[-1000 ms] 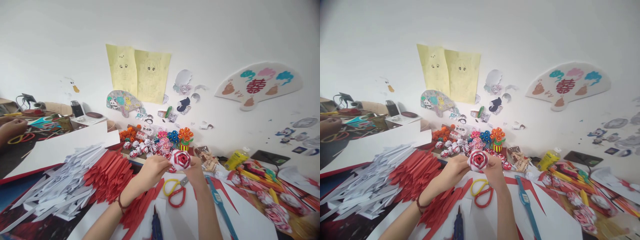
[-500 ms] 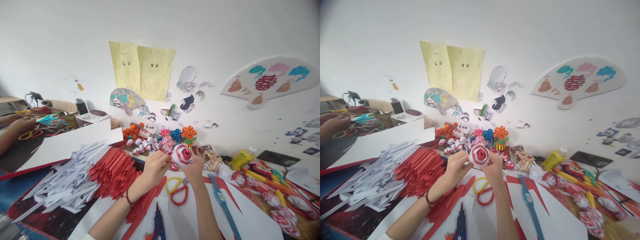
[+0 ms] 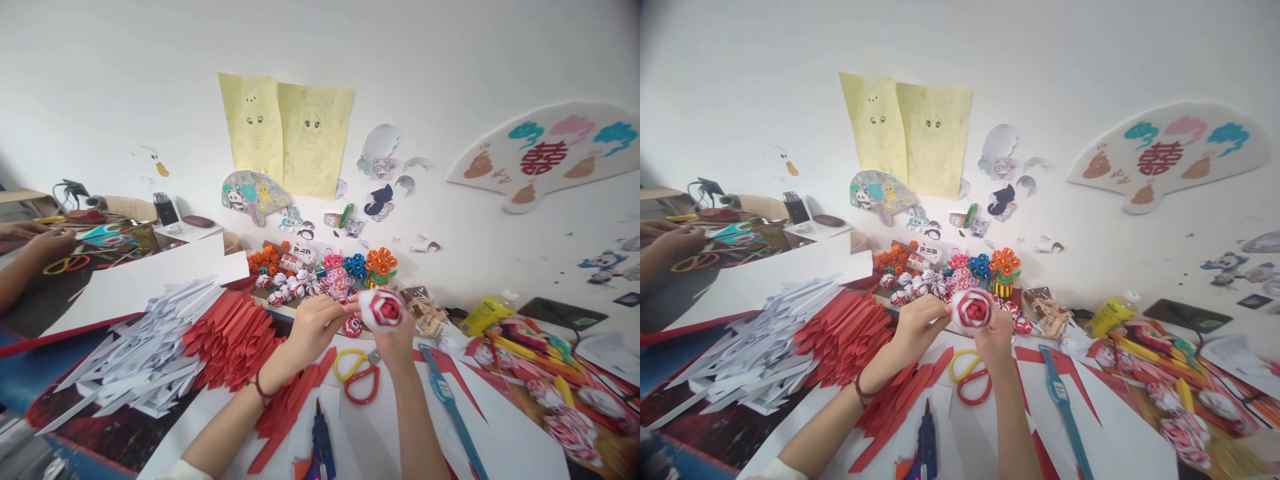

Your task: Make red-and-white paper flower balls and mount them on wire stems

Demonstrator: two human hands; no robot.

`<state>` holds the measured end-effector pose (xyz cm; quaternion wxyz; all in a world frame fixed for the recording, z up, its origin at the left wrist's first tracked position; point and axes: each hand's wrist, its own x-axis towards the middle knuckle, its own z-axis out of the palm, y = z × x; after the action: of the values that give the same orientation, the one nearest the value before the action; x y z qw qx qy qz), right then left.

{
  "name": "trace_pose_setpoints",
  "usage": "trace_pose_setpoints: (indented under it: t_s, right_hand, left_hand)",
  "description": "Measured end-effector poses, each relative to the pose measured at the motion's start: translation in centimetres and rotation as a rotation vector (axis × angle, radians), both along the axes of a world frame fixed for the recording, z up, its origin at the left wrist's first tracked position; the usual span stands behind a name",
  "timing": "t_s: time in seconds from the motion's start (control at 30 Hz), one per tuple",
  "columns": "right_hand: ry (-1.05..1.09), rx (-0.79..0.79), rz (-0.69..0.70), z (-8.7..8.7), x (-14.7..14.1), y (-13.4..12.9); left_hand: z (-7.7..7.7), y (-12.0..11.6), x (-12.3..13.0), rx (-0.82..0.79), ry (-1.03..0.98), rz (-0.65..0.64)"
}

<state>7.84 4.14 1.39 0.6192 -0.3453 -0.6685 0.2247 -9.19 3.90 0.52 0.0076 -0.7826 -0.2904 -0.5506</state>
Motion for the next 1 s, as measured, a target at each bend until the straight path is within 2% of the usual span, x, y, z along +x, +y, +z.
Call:
trace_pose_setpoints:
  t_s: [0.1, 0.17, 0.33, 0.47, 0.6, 0.73, 0.9, 1.0]
  right_hand:
    - [0.029, 0.024, 0.039, 0.7, -1.0, -0.5]
    - [0.103, 0.028, -0.012, 0.7, -1.9, -0.7]
    - [0.299, -0.003, -0.216, -1.2, -3.6, -0.2]
    - [0.348, -0.05, -0.234, -2.2, -4.3, -0.1]
    - [0.339, -0.036, -0.19, -2.0, -4.1, -0.3]
    - [0.32, -0.004, -0.097, -1.1, -3.2, -0.4]
    - [0.24, 0.02, 0.085, 0.3, -2.6, -0.6]
    - [0.245, -0.008, 0.183, 0.3, -2.6, -0.6]
  left_hand:
    - [0.0, -0.4, 0.4, 0.011, -0.03, 0.041]
    - [0.1, -0.6, 0.6, 0.018, -0.034, 0.068]
    - [0.2, -0.7, 0.9, 0.007, -0.099, 0.119]
    - [0.3, -0.7, 0.9, -0.072, -0.169, 0.141]
    - [1.0, -0.5, 0.1, -0.18, -0.093, 0.064]
    - [1.6, -0.3, -0.8, -0.192, 0.067, -0.048]
    - [1.2, -0.6, -0.5, -0.072, 0.056, 0.01]
    - [1.1, -1.0, 0.0, -0.016, -0.021, 0.063]
